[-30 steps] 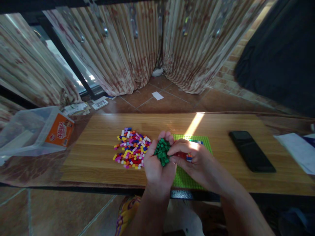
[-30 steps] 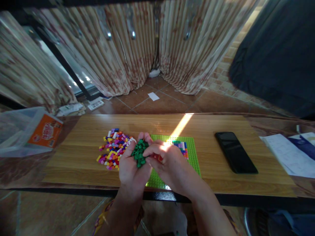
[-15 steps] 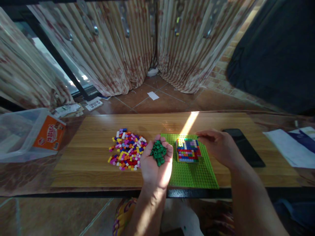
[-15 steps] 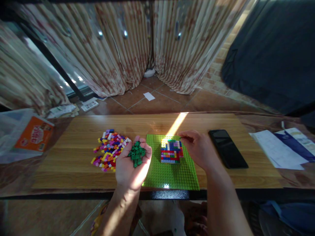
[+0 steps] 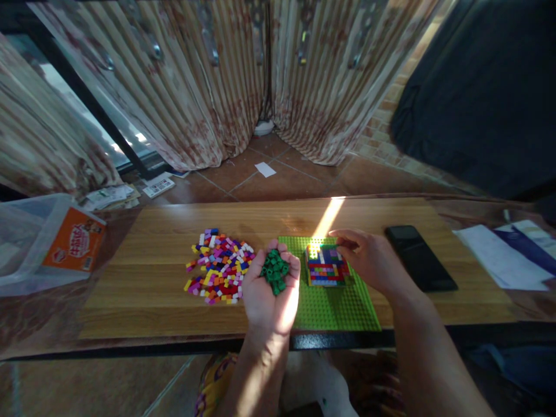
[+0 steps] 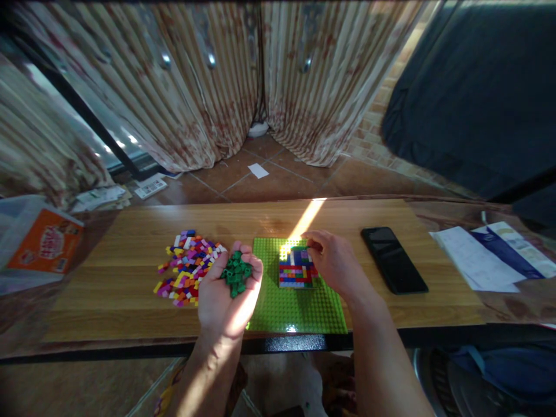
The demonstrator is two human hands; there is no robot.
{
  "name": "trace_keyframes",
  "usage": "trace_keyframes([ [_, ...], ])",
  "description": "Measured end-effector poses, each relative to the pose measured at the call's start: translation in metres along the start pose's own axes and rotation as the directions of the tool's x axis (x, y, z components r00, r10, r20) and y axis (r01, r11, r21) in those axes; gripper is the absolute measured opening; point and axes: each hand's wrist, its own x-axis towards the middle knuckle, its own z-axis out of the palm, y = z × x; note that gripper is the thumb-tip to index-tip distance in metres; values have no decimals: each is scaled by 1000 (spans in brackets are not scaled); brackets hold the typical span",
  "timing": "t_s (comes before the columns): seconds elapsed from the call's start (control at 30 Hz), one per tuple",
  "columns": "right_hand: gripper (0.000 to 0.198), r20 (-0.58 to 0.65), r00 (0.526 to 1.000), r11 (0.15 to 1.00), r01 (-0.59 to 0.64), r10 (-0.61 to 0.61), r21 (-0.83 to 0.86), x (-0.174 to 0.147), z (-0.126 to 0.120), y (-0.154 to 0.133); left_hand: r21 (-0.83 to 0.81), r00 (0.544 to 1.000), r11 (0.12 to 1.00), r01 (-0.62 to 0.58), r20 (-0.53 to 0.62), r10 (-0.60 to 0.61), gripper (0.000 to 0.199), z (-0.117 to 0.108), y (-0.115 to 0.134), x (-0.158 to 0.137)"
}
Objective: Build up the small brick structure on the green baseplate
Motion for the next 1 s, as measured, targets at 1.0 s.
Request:
trace_keyframes([
  [1.0, 25, 94, 995, 997, 9, -16, 79, 8, 1, 18, 2, 999, 1000, 8, -46, -8, 24, 1, -2, 1],
])
